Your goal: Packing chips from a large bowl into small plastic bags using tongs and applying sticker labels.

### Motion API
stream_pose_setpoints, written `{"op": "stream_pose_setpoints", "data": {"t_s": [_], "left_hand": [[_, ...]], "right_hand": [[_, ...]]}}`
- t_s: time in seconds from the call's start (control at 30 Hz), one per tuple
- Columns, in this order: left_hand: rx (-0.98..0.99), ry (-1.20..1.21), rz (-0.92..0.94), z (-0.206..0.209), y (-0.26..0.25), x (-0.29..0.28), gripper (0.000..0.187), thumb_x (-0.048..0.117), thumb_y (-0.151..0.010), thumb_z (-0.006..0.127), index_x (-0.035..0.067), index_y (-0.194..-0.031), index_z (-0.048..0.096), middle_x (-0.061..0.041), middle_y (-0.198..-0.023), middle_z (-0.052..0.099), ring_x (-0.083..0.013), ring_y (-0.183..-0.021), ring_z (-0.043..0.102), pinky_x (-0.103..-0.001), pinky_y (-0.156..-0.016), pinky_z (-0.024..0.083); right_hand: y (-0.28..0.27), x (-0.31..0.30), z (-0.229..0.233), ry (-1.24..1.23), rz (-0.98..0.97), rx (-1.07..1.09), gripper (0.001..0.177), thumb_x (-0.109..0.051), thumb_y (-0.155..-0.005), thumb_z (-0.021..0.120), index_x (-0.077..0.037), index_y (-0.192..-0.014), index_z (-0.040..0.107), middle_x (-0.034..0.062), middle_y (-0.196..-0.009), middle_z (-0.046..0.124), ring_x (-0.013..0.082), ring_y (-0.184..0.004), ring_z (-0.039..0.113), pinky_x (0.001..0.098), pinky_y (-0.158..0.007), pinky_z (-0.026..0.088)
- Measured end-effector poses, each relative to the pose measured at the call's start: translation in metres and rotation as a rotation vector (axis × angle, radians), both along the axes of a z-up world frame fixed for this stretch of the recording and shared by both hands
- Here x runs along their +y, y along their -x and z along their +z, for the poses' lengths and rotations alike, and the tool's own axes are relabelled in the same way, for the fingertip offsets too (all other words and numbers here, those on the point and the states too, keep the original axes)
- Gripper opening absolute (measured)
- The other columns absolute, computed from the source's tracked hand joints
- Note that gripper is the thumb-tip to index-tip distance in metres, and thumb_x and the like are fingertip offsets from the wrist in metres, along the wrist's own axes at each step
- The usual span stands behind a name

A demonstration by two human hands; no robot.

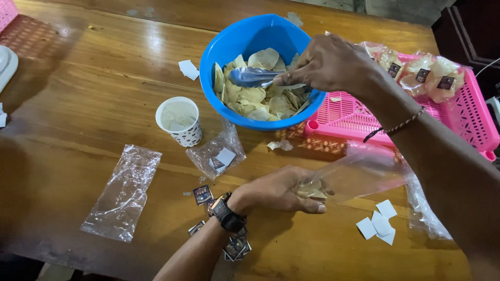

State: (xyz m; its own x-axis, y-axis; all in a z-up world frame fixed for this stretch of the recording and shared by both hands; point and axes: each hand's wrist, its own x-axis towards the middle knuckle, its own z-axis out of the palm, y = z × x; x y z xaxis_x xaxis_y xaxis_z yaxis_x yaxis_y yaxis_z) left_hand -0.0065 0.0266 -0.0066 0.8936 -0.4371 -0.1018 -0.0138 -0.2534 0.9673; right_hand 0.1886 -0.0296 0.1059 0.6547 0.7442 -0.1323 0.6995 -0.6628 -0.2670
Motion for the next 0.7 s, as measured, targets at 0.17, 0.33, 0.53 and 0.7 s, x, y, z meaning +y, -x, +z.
{"op": "stream_pose_setpoints", "data": {"t_s": [0.17,0.33,0.53,0.7], "left_hand": [[-0.083,0.045,-0.050,-0.002,-0.001,0.002,0.061,0.041,-0.083,0.067,0.005,-0.132,0.063,-0.011,-0.136,0.069,-0.0219,-0.120,0.069,-0.032,-0.098,0.054],[-0.099,0.047,-0.048,-0.004,0.000,0.002,0.056,0.043,-0.084,0.067,0.008,-0.129,0.065,-0.009,-0.128,0.072,-0.0204,-0.114,0.070,-0.032,-0.094,0.054],[-0.069,0.021,-0.052,0.001,0.000,0.002,0.055,0.042,-0.084,0.066,0.009,-0.128,0.066,-0.007,-0.121,0.073,-0.0193,-0.105,0.070,-0.031,-0.088,0.054],[-0.048,-0.006,-0.043,-0.002,-0.001,0.002,0.057,0.046,-0.083,0.066,0.011,-0.128,0.068,-0.007,-0.119,0.073,-0.0193,-0.102,0.070,-0.030,-0.083,0.054]], "right_hand": [[0.006,0.003,0.015,0.036,-0.068,0.027,0.042,-0.056,-0.086,0.073,-0.017,-0.094,0.084,0.0019,-0.047,0.046,0.0145,-0.042,0.028,0.0297,-0.041,0.021],[0.006,0.000,0.017,0.026,-0.085,0.061,0.043,-0.053,-0.088,0.076,-0.011,-0.083,0.082,0.0025,-0.048,0.047,0.0144,-0.041,0.030,0.0291,-0.040,0.021],[0.004,0.005,0.008,0.022,-0.080,0.023,0.039,-0.055,-0.085,0.077,-0.016,-0.087,0.083,0.0018,-0.051,0.056,0.0138,-0.042,0.030,0.0290,-0.041,0.022],[0.001,0.004,0.014,-0.007,-0.059,0.148,0.027,-0.042,-0.090,0.077,-0.016,-0.093,0.085,0.0038,-0.057,0.062,0.0145,-0.042,0.029,0.0279,-0.040,0.022]]}}
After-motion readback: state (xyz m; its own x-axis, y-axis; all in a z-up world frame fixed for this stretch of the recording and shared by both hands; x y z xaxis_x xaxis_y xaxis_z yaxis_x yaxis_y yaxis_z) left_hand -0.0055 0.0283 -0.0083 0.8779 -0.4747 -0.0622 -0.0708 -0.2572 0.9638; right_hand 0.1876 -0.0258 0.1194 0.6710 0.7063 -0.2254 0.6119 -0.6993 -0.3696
